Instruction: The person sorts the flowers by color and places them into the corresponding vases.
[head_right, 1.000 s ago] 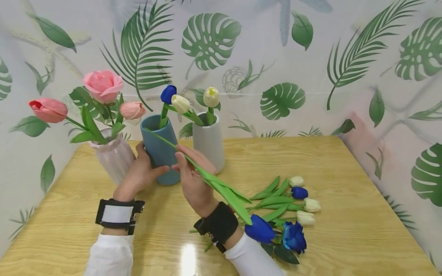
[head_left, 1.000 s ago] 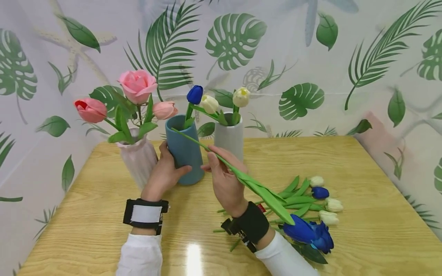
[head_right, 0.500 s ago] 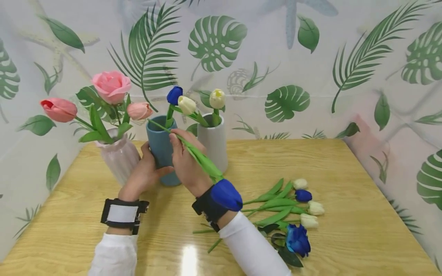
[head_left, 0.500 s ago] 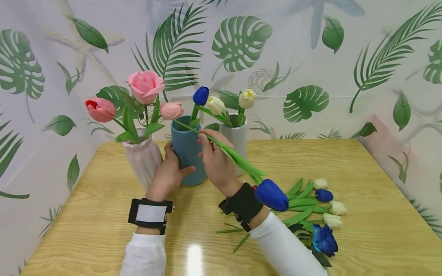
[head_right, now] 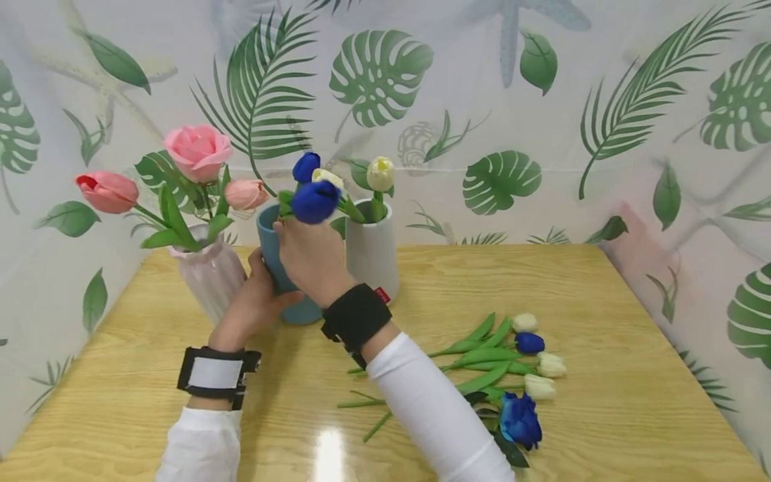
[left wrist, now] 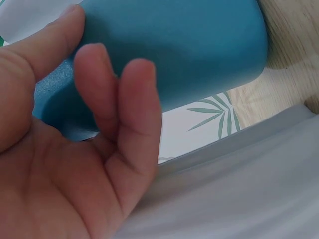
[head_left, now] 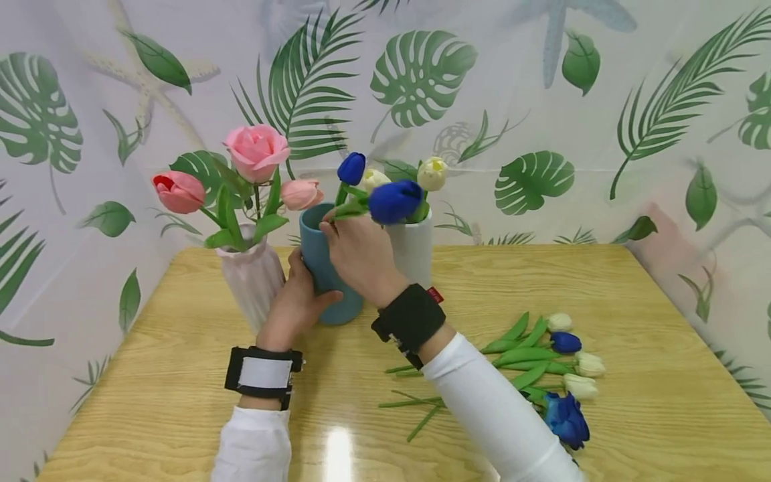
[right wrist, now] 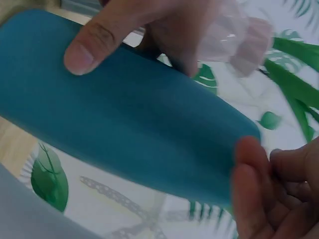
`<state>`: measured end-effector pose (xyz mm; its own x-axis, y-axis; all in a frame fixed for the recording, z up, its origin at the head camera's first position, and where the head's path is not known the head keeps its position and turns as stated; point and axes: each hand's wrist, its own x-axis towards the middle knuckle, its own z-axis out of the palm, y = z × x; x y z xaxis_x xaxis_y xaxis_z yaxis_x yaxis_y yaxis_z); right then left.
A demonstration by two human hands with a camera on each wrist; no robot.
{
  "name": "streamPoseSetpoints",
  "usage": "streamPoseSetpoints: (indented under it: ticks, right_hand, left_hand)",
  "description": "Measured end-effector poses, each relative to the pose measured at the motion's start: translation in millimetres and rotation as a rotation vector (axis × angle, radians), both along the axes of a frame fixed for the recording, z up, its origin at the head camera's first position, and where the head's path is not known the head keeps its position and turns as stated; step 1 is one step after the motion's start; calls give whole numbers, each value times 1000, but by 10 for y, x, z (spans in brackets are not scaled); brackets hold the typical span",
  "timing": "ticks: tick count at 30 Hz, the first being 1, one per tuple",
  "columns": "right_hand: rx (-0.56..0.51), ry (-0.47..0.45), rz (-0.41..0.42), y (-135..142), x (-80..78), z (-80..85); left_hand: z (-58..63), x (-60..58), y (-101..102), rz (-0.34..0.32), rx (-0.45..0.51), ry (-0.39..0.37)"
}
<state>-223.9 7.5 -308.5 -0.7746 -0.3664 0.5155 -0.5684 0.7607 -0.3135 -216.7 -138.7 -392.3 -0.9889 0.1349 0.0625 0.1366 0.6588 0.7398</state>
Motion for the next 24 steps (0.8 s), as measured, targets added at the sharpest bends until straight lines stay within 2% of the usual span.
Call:
streamPoseSetpoints:
  ticks: [2,3,6,10,13,18,24]
  right_hand:
    - [-66,-87,-7,-41,-56,7]
    - [-197,-160,-1,-57,-76,5]
    - [-300,-201,65,-33,-70,-68]
    - [-391,-262,159,34,19,-250]
    - [-403,-290,202,96,101,-422]
    - [-339,-292,237,193,221,-672]
    - [-225,-372,263,351,351,-896]
  left_hand:
    - [-14,9,8,-12,-3,16]
    - [-20,12,8,-17,-6,24]
    - [-37,14,7,-23,-13,44]
    - [-36,11,-2,-18,-9,50]
    - [-16,4,3,-5,-37,23]
    - [16,-12,21,24,-97,-43]
    - [-2,2,26,48,-43,-43]
